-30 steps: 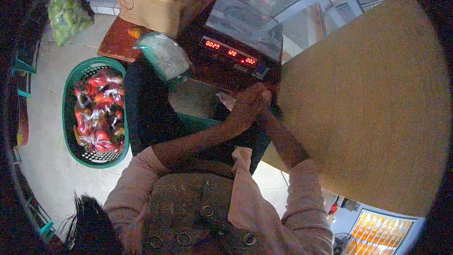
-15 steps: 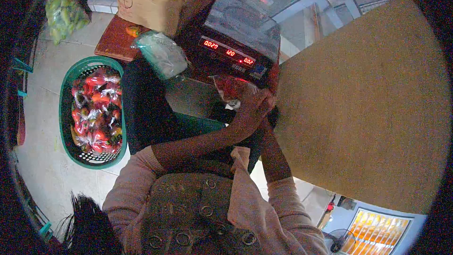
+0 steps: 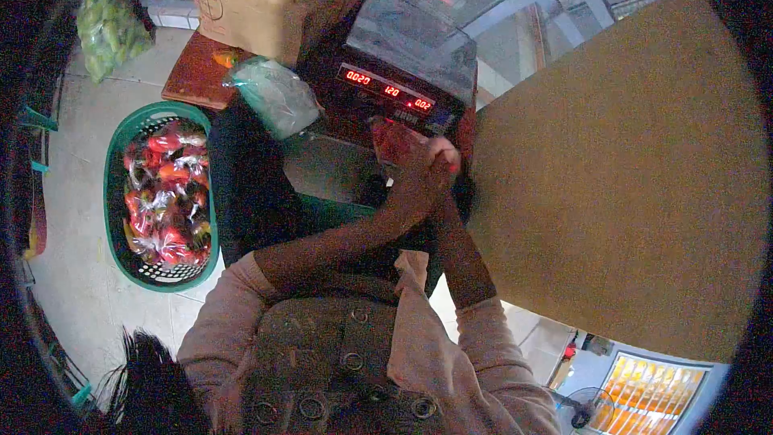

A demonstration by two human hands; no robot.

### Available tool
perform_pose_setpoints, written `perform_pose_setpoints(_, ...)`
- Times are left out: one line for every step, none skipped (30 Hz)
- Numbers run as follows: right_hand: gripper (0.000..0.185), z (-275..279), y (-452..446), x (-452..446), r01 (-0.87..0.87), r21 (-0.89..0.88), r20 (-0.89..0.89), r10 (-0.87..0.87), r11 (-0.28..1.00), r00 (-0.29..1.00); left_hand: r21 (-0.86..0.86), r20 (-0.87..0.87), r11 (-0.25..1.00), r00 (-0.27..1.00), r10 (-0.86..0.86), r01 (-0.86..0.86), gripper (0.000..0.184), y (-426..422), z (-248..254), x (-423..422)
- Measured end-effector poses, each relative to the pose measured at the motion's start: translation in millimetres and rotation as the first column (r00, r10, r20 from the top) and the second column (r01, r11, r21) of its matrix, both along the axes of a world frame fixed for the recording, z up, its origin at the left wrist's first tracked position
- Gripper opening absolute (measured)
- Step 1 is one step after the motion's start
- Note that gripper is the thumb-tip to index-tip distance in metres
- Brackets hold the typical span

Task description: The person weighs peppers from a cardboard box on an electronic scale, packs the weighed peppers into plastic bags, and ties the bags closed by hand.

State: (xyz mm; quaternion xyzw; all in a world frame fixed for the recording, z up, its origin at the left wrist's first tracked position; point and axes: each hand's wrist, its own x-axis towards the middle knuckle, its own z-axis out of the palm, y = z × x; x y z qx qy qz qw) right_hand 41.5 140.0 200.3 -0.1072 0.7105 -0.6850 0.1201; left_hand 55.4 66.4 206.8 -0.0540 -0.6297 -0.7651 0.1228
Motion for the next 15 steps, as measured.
perform_pose_setpoints(0.033,-3,1,-4,-0.011,-0.032,0.018,0.012,0.999,1.000,-0.012,-0.046,0.999,0.998,0.031,-0.032,0.022,-12,7,3)
perform_pose_setpoints(0.033,-7,1,-10,-0.029,-0.074,0.044,0.033,0.997,0.998,-0.014,-0.051,0.997,0.996,0.069,-0.069,0.021,-20,11,3)
perform_pose_setpoints(0.033,-16,4,-17,-0.051,-0.140,0.079,0.062,0.989,0.995,-0.014,-0.056,0.994,0.993,0.105,-0.106,0.021,-26,14,3)
perform_pose_setpoints(0.033,-28,8,-27,-0.080,-0.208,0.127,0.108,0.975,0.986,-0.014,-0.063,0.990,0.988,0.141,-0.142,0.021,-30,15,2)
perform_pose_setpoints(0.034,-40,10,-41,-0.120,-0.263,0.169,0.168,0.957,0.971,-0.014,-0.070,0.984,0.982,0.175,-0.177,0.021,-36,17,-1)
perform_pose_setpoints(0.034,-48,11,-54,-0.161,-0.292,0.190,0.222,0.943,0.956,-0.016,-0.077,0.978,0.975,0.207,-0.209,0.021,-41,17,-5)
perform_pose_setpoints(0.034,-45,6,-64,-0.199,-0.293,0.187,0.260,0.935,0.947,-0.022,-0.095,0.972,0.968,0.233,-0.236,0.020,-50,13,-13)
perform_pose_setpoints(0.034,-40,4,-69,-0.237,-0.259,0.168,0.286,0.936,0.943,-0.029,-0.112,0.964,0.960,0.258,-0.263,0.019,-58,9,-21)
perform_pose_setpoints(0.034,-24,-3,-69,-0.283,-0.185,0.143,0.310,0.941,0.940,-0.039,-0.141,0.957,0.950,0.279,-0.287,0.017,-71,2,-35)
perform_pose_setpoints(0.036,19,-24,-59,-0.332,-0.038,0.093,0.335,0.942,0.938,-0.040,-0.199,0.964,0.948,0.249,-0.262,0.017,-89,8,-40)
perform_pose_setpoints(0.037,63,-47,-48,-0.368,0.114,0.042,0.365,0.923,0.930,-0.064,-0.224,0.966,0.947,0.230,-0.250,0.018,-103,12,-44)
perform_pose_setpoints(0.039,108,-69,-36,-0.386,0.261,-0.006,0.401,0.885,0.916,-0.087,-0.248,0.967,0.946,0.210,-0.238,0.018,-116,17,-49)
perform_pose_setpoints(0.043,123,-65,-45,-0.426,0.546,-0.075,0.548,0.721,0.833,-0.134,-0.241,0.962,0.949,0.202,-0.239,0.018,-125,18,-56)
perform_pose_setpoints(0.047,130,-58,-53,-0.375,0.785,-0.085,0.685,0.493,0.724,-0.108,-0.197,0.973,0.964,0.181,-0.205,0.018,-133,24,-56)
perform_pose_setpoints(0.047,126,-51,-57,-0.379,0.729,-0.017,0.569,0.569,0.822,-0.080,-0.153,0.982,0.975,0.160,-0.174,0.019,-142,29,-57)
